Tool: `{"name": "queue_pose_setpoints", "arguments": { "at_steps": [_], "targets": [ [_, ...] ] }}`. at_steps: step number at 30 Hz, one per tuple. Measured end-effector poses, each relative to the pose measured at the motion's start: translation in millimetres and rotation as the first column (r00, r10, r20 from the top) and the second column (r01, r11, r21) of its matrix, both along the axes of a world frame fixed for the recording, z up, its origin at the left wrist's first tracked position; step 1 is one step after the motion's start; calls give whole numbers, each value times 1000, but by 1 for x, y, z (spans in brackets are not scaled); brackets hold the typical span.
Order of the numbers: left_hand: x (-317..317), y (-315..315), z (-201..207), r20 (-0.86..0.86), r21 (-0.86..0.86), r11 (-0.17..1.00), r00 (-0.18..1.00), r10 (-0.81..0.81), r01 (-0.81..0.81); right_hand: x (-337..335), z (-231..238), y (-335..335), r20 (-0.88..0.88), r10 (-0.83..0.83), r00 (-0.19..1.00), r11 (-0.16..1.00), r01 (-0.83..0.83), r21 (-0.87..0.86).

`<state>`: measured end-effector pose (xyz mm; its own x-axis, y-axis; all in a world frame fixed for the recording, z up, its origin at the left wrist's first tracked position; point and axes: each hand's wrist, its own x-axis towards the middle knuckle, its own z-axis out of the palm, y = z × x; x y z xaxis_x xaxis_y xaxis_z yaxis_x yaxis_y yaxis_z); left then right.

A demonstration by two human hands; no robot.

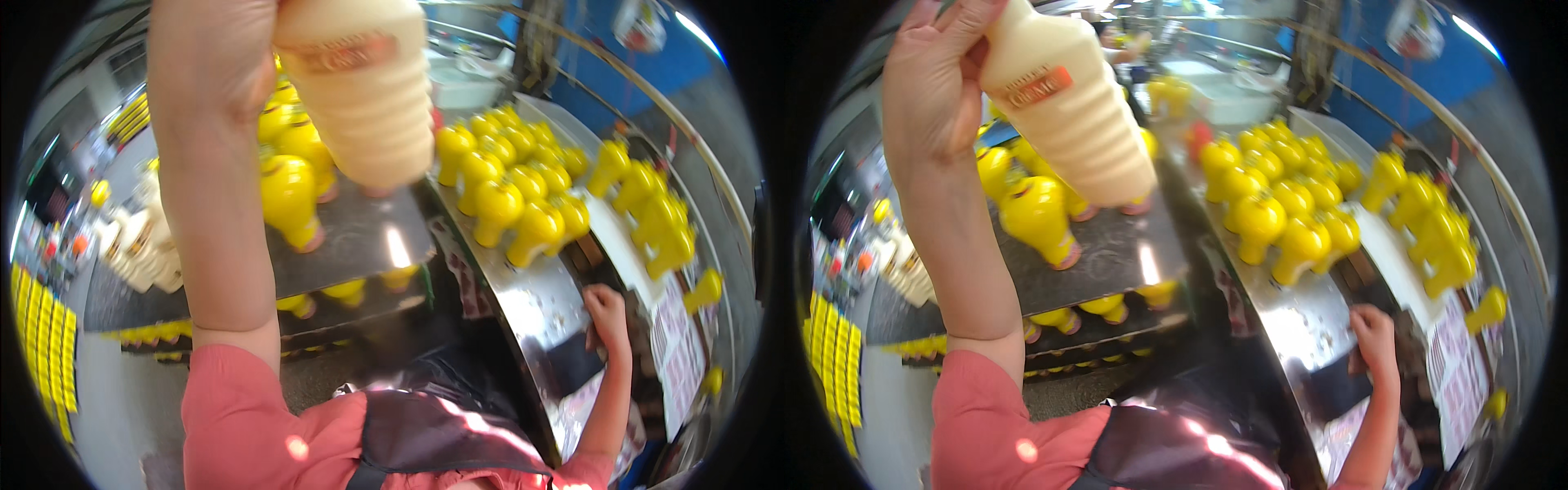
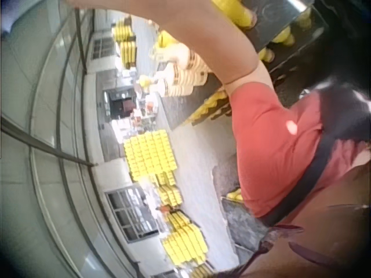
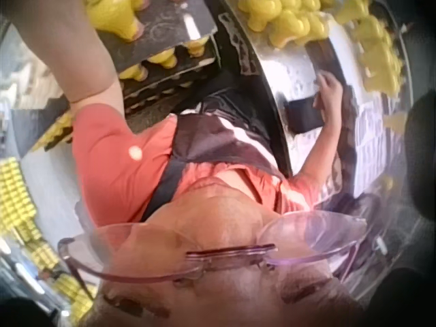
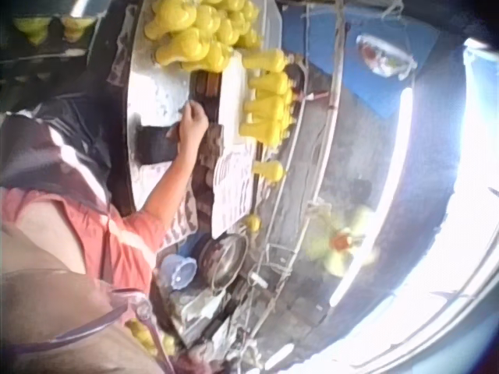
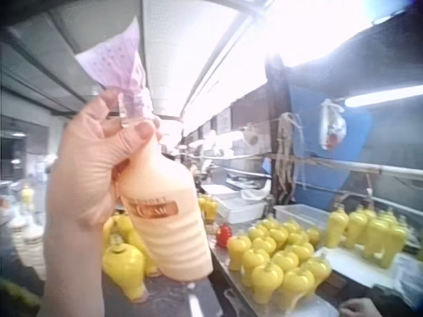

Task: The person applies adhesive labels to yellow plastic bottles on a metal workbench. They peel each label from a sheet, wrap it around the bottle body, smooth it, and place the labeled bottle aside. The person also handles a white bottle and applies a pink paper seal around its neck.

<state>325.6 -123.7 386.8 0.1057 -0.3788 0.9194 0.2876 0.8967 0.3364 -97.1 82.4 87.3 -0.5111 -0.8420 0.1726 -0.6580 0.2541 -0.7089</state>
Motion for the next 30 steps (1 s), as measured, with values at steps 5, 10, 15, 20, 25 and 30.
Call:
{"name": "queue_pose_setpoints", "arguments": {
  "at_steps": [5, 10, 15, 20, 25, 30],
  "targets": [
    [-126, 6, -60, 271, 370, 780, 744, -611, 505, 46, 75, 44, 422, 33, 906, 999, -32, -9],
    [-265, 53, -134, 173, 610, 404, 383, -908, 682, 53, 81, 79, 497, 98, 862, 979, 5, -202],
    [-359, 111, -188, 195, 802, 312, 271, -943, 510, 32, 36, 107, 600, -20, 800, 950, 202, -238],
    [-428, 135, -230, 238, 873, 286, 167, -957, 396, 1, -14, 128, 715, -102, 691, 909, 356, -215],
    [-455, 137, -247, 338, 871, 356, 112, -934, 338, -13, -33, 131, 723, -80, 686, 888, 378, -261],
    [-448, 127, -244, 235, 920, 221, -6, -972, 323, -38, -1, 139, 734, -118, 669, 878, 416, -237]
  ]
}}
